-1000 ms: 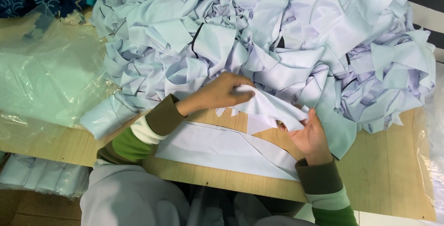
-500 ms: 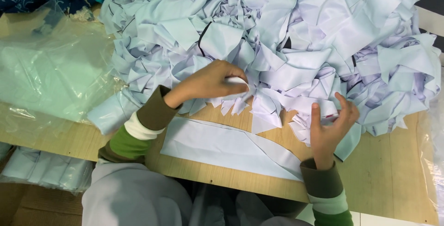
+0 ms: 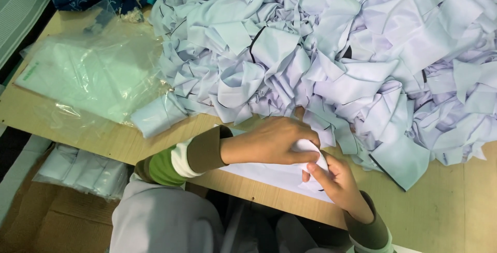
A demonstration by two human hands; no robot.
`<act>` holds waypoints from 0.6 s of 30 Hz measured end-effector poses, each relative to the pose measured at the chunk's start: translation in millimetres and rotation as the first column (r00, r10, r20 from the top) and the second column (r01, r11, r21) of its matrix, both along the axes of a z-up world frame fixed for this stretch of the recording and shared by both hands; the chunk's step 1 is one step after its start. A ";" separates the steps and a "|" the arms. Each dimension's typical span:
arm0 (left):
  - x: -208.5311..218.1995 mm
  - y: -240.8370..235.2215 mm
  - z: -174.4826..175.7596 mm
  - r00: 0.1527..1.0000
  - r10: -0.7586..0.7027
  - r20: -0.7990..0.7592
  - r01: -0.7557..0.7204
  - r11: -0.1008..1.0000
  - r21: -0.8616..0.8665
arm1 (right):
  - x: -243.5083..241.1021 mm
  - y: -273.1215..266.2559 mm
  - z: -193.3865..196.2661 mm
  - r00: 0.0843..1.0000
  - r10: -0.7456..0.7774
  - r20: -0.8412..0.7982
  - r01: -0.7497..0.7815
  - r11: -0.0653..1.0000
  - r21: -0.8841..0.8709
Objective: The person picks up white fabric collars from a pile on a table, rolls them into cylinders by hand, and places them into clear plastic bags.
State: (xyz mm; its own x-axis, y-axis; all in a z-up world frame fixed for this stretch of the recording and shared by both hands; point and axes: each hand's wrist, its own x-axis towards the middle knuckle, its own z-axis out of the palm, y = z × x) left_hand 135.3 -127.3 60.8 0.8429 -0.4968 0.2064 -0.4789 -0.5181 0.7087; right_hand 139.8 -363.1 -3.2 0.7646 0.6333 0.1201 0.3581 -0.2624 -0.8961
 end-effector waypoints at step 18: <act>-54.3 16.7 -43.5 0.986 0.028 0.163 0.030 0.940 -0.341 | -11.6 41.1 15.5 0.819 0.252 -0.515 0.133 0.790 0.598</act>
State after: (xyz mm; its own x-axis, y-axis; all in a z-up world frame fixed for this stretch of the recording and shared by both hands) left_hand 81.0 -110.6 17.3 0.7832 -0.3729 0.4976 -0.6027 -0.2582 0.7551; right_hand 128.2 -322.0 12.3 0.7773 0.6263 0.0586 -0.2417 0.3833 -0.8914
